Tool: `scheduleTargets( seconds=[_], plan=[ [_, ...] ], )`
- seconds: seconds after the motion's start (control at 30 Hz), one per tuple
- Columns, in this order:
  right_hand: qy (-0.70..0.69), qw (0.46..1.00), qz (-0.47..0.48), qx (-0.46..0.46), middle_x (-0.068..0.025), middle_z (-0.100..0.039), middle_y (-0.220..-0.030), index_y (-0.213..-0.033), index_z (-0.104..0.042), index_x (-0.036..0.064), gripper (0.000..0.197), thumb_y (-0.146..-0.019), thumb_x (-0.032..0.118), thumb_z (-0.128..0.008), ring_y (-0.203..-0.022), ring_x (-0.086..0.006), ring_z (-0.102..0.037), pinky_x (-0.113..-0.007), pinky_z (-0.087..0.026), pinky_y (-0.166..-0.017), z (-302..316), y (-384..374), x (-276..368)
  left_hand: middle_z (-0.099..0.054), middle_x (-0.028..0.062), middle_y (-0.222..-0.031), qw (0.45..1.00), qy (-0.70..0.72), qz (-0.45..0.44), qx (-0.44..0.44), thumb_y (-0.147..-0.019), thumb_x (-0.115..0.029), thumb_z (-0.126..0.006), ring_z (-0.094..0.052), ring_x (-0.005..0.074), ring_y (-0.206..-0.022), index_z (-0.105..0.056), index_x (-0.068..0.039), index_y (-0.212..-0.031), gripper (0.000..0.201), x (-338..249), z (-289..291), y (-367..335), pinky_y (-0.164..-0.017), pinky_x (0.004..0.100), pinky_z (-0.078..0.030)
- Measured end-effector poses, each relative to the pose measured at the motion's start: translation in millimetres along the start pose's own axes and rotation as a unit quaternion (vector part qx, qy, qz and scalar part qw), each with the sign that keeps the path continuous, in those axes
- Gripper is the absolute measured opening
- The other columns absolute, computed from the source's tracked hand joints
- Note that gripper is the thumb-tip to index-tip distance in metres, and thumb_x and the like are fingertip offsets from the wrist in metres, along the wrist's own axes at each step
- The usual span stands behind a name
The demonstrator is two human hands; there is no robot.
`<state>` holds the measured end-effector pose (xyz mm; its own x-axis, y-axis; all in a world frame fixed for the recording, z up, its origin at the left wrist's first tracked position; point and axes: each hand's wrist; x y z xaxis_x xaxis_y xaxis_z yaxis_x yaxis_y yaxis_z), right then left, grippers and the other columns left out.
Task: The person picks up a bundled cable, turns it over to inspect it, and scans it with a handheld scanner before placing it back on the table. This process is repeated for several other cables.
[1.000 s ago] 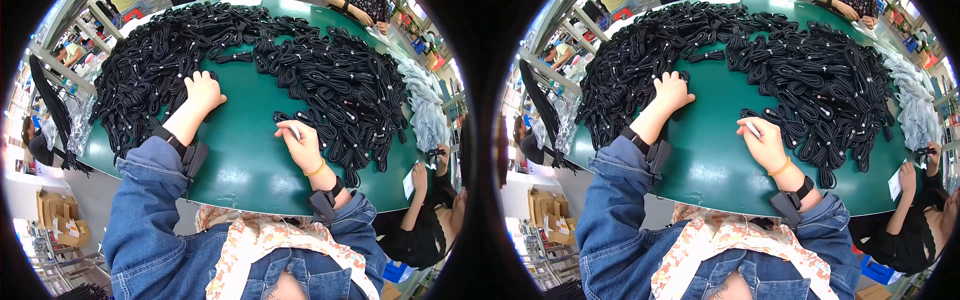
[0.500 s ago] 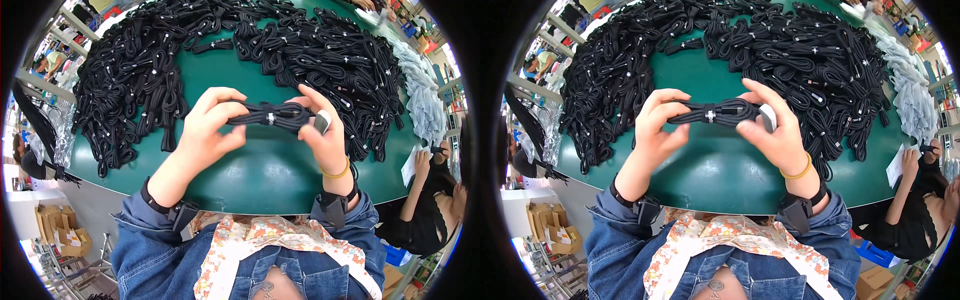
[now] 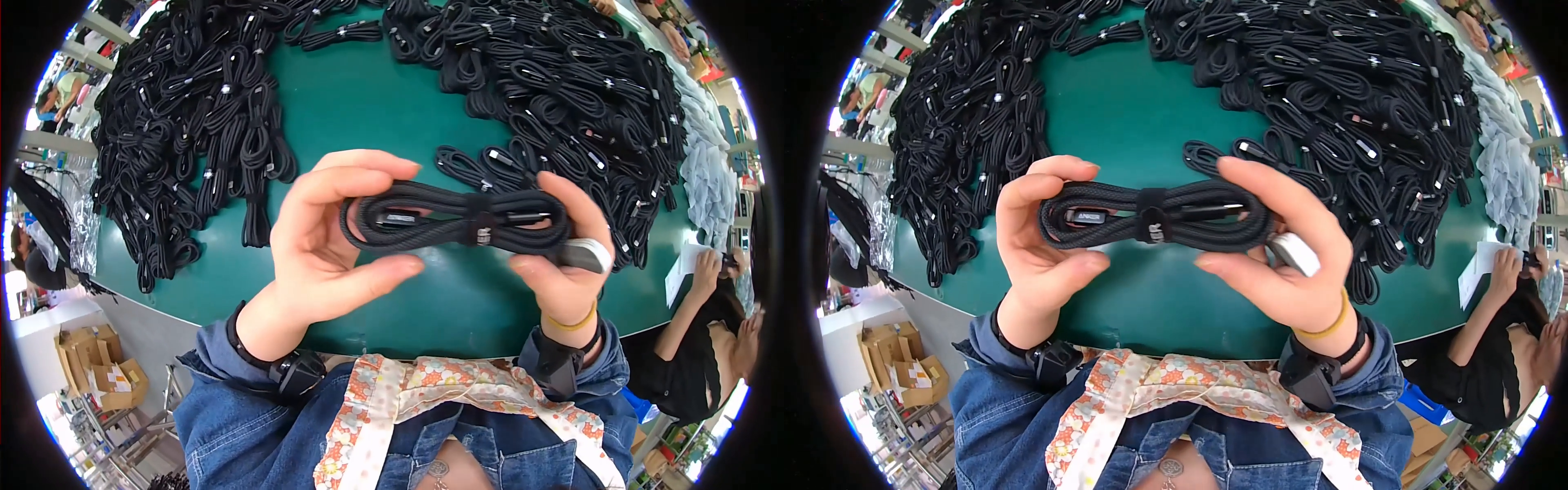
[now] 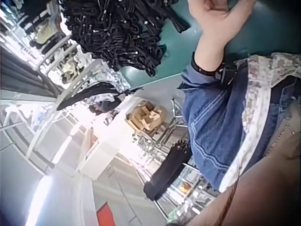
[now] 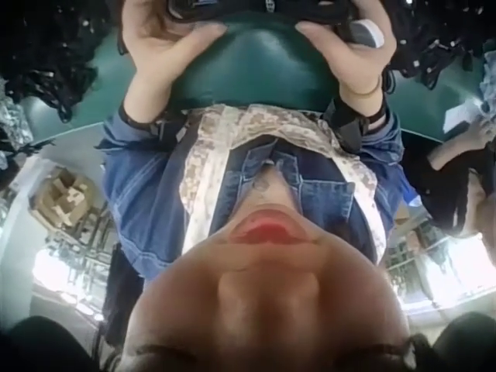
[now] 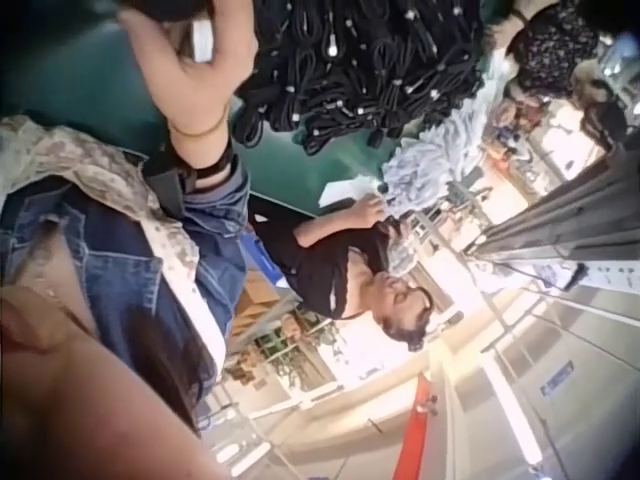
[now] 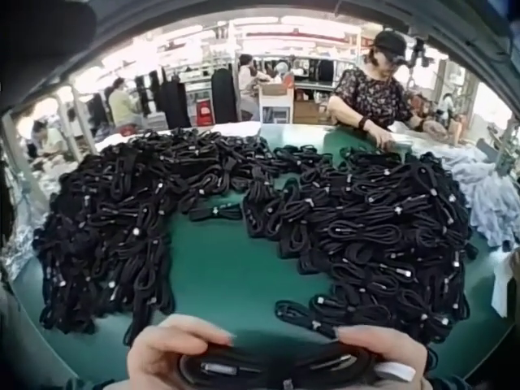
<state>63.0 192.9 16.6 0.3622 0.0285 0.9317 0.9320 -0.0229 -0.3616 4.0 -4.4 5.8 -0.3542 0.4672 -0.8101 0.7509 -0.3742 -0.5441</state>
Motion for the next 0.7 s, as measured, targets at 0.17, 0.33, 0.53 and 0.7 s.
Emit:
scheduleTargets(
  seconds=[0.17, 0.33, 0.53, 0.7],
  plan=[
    [0.006, 0.999, 0.034, -0.027, -0.0074, -0.056, -0.083, -0.103, -0.049, -0.006, 0.044, -0.063, 0.002, -0.065, -0.052, -0.0057, -0.047, -0.016, -0.035, -0.043, 0.1, -0.7, -0.9, -0.045, 0.0161, -0.1, 1.0, -0.023, 0.0, 0.02, -0.059, 0.006, -0.066, -0.051, 0.0179, -0.086, -0.044, 0.005, -0.103, 0.049, -7.0, -0.6, -2.0, -0.077, 0.0277, -0.044],
    [-0.041, 0.991, -0.125, -0.015, -0.0042, -0.052, -0.064, -0.089, -0.054, -0.0058, 0.03, -0.072, 0.018, -0.061, -0.044, -0.0073, -0.045, -0.017, -0.036, -0.039, 5.5, 3.8, -2.7, -0.051, 0.0102, -0.085, 0.981, 0.011, 0.149, 0.126, -0.068, -0.009, -0.065, -0.051, 0.0138, -0.073, -0.049, 0.006, -0.098, 0.037, -3.7, 19.3, 4.9, -0.062, 0.0264, -0.044],
    [-0.077, 0.964, -0.229, -0.116, -0.0024, -0.047, -0.056, -0.079, -0.054, -0.0051, 0.033, -0.075, 0.028, -0.057, -0.04, -0.0059, -0.041, -0.016, -0.034, -0.035, -3.1, 5.8, 3.0, -0.051, 0.0068, -0.079, 0.913, 0.314, 0.259, 0.002, -0.075, -0.03, -0.058, -0.047, 0.0124, -0.064, -0.051, 0.005, -0.094, 0.04, 5.3, -2.3, 10.1, -0.057, 0.0244, -0.039],
    [-0.099, 0.969, -0.204, -0.097, -0.0027, -0.047, -0.056, -0.079, -0.054, -0.005, 0.036, -0.075, 0.031, -0.056, -0.04, -0.0049, -0.04, -0.016, -0.032, -0.035, -0.6, 7.5, -1.5, -0.047, 0.0064, -0.082, 0.912, 0.333, 0.238, 0.004, -0.076, -0.037, -0.055, -0.047, 0.0129, -0.066, -0.053, 0.003, -0.091, 0.043, 5.5, -3.6, 9.6, -0.06, 0.0239, -0.039]
  ],
)
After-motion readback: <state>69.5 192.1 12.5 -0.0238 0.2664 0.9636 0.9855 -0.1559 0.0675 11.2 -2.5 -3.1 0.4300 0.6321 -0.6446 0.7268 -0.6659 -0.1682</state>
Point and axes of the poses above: each hand's wrist, its own y-axis away from the middle knuckle, its own z-axis out of the back of the hand, x = y × z
